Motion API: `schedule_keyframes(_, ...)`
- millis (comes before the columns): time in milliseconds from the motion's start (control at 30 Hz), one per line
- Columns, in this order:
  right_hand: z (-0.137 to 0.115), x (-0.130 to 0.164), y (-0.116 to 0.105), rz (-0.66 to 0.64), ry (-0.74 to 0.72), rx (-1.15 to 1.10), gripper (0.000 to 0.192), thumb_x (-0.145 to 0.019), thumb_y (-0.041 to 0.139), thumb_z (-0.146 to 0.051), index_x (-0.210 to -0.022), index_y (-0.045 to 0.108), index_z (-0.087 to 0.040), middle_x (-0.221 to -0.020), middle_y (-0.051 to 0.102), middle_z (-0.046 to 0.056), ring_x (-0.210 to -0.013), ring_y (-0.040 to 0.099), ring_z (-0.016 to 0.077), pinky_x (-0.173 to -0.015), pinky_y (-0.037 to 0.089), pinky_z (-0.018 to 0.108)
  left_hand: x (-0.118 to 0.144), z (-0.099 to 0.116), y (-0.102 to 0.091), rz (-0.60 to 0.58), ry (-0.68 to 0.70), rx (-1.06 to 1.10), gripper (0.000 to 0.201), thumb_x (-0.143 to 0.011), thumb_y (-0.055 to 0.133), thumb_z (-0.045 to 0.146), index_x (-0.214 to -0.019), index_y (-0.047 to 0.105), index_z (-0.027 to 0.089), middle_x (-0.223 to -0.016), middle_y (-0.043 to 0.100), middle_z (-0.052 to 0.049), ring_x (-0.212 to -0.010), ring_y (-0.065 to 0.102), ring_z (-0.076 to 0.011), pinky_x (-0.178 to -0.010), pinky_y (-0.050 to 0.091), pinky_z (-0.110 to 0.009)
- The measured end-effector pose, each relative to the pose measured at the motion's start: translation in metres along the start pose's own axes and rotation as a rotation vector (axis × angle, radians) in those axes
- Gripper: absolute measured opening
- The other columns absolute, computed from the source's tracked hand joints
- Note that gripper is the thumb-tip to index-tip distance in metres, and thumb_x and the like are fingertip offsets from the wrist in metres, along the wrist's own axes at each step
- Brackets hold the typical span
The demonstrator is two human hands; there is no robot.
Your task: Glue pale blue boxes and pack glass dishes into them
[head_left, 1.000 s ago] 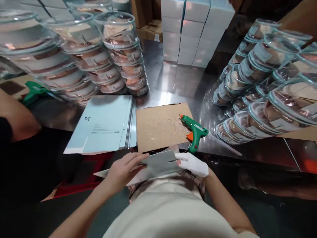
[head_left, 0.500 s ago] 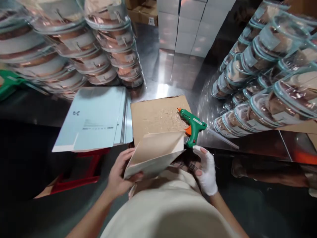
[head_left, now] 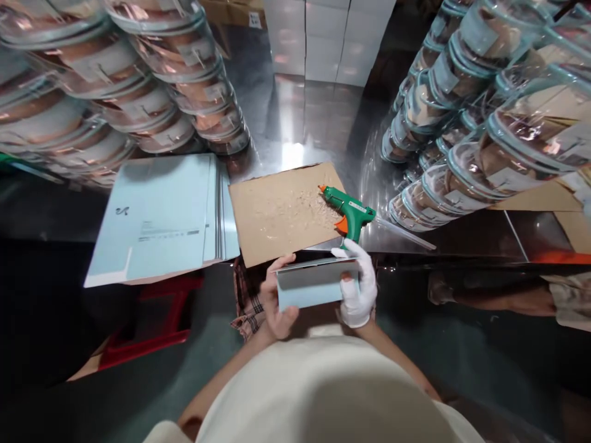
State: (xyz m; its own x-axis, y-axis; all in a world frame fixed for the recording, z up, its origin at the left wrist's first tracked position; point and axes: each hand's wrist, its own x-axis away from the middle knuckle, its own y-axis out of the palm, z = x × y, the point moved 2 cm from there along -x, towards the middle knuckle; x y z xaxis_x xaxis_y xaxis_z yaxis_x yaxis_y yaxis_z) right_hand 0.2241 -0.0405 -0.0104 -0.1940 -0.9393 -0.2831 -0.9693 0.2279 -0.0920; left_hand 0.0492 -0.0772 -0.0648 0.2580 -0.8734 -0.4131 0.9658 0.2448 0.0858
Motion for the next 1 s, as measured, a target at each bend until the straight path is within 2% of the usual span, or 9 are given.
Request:
schedule_keyframes(67, 0.000, 0.000, -0.002, 0.098, 0.055, 0.025, 0.056, -0.095, 0.059, -0.048, -0.144, 0.047, -0.024, -0.142, 0.062, 0.018, -0.127, 0.065, 0.0301, -0.109, 0.052, 0.050, -0.005, 0.006, -0.001, -0.124, 0.100, -0.128, 0.062, -0.092, 0.068, 0.062, -0.140, 0.039, 0.036, -0.145, 0.058, -0.016, -0.133, 0.063, -0.0320, -0.104, 0.055, -0.055)
schedule_keyframes(167, 0.005, -0.016, -0.016, 0.047, 0.133, 0.021, 0.051, -0.094, 0.058, -0.048, -0.137, 0.047, -0.024, -0.145, 0.061, 0.018, -0.126, 0.066, 0.0284, -0.105, 0.055, 0.045, -0.015, 0.015, -0.018, -0.266, 0.217, -0.351, 0.048, -0.088, 0.080, 0.049, -0.124, 0.054, 0.030, -0.134, 0.062, -0.014, -0.121, 0.069, -0.0284, -0.094, 0.058, -0.043)
schedule_keyframes(300, 0.007, -0.068, -0.040, 0.013, 0.290, 0.588, 0.049, -0.095, 0.052, -0.064, -0.110, 0.065, -0.020, -0.118, 0.072, 0.018, -0.114, 0.070, 0.0317, -0.098, 0.055, 0.044, -0.026, 0.017, -0.050, -0.151, 0.236, -0.397, 0.036, -0.089, 0.080, 0.041, -0.115, 0.061, 0.025, -0.129, 0.063, -0.011, -0.113, 0.070, -0.0241, -0.089, 0.057, -0.036)
schedule_keyframes(367, 0.010, -0.096, -0.039, -0.101, 0.437, 0.932, 0.050, -0.085, 0.066, -0.067, -0.099, 0.070, -0.018, -0.109, 0.074, 0.019, -0.112, 0.071, 0.0363, -0.096, 0.054, 0.046, -0.027, 0.014, -0.057, -0.101, 0.232, -0.393, 0.036, -0.090, 0.079, 0.043, -0.115, 0.061, 0.025, -0.128, 0.062, -0.010, -0.116, 0.068, -0.0241, -0.092, 0.057, -0.037)
schedule_keyframes(433, 0.017, -0.116, -0.033, -0.249, 0.560, 1.033, 0.045, -0.074, 0.078, -0.060, -0.090, 0.072, -0.018, -0.099, 0.076, 0.018, -0.105, 0.073, 0.0377, -0.091, 0.053, 0.044, -0.026, 0.007, -0.058, -0.082, 0.211, -0.384, 0.037, -0.090, 0.078, 0.047, -0.114, 0.059, 0.026, -0.126, 0.061, -0.010, -0.117, 0.067, -0.0246, -0.094, 0.056, -0.038)
schedule_keyframes(633, 0.041, -0.112, -0.029, 0.008, 0.658, 0.459, 0.030, -0.060, 0.078, -0.044, -0.061, 0.059, -0.020, -0.054, 0.055, 0.001, -0.062, 0.061, 0.0207, -0.061, 0.045, 0.030, -0.015, -0.012, -0.054, -0.014, 0.163, -0.372, 0.038, -0.090, 0.076, 0.051, -0.112, 0.057, 0.025, -0.119, 0.059, -0.008, -0.116, 0.064, -0.0244, -0.097, 0.054, -0.038)
schedule_keyframes(767, 0.035, -0.082, -0.026, 0.109, 0.571, 0.305, 0.034, -0.071, 0.064, -0.054, -0.079, 0.054, -0.022, -0.061, 0.057, -0.003, -0.053, 0.053, 0.0134, -0.054, 0.045, 0.027, -0.024, -0.013, -0.051, 0.099, 0.082, -0.342, 0.040, -0.089, 0.077, 0.048, -0.118, 0.058, 0.026, -0.115, 0.059, -0.007, -0.117, 0.062, -0.0244, -0.100, 0.052, -0.037)
schedule_keyframes(900, 0.001, -0.074, -0.029, 0.303, 0.271, 0.070, 0.045, -0.067, 0.079, -0.046, -0.095, 0.052, -0.024, -0.080, 0.068, -0.001, -0.064, 0.063, 0.0149, -0.063, 0.054, 0.028, -0.040, -0.010, -0.037, 0.077, 0.017, -0.346, 0.039, -0.088, 0.080, 0.044, -0.117, 0.063, 0.025, -0.118, 0.062, -0.007, -0.114, 0.064, -0.0233, -0.097, 0.053, -0.035)
schedule_keyframes(1000, -0.019, -0.077, -0.031, 0.020, 0.290, -0.046, 0.033, -0.072, 0.076, -0.046, -0.088, 0.058, -0.024, -0.072, 0.068, 0.001, -0.057, 0.059, 0.0158, -0.055, 0.052, 0.030, -0.049, -0.005, -0.020, 0.017, 0.001, -0.349, 0.039, -0.088, 0.080, 0.045, -0.116, 0.064, 0.023, -0.116, 0.066, -0.008, -0.115, 0.065, -0.0243, -0.094, 0.055, -0.035)
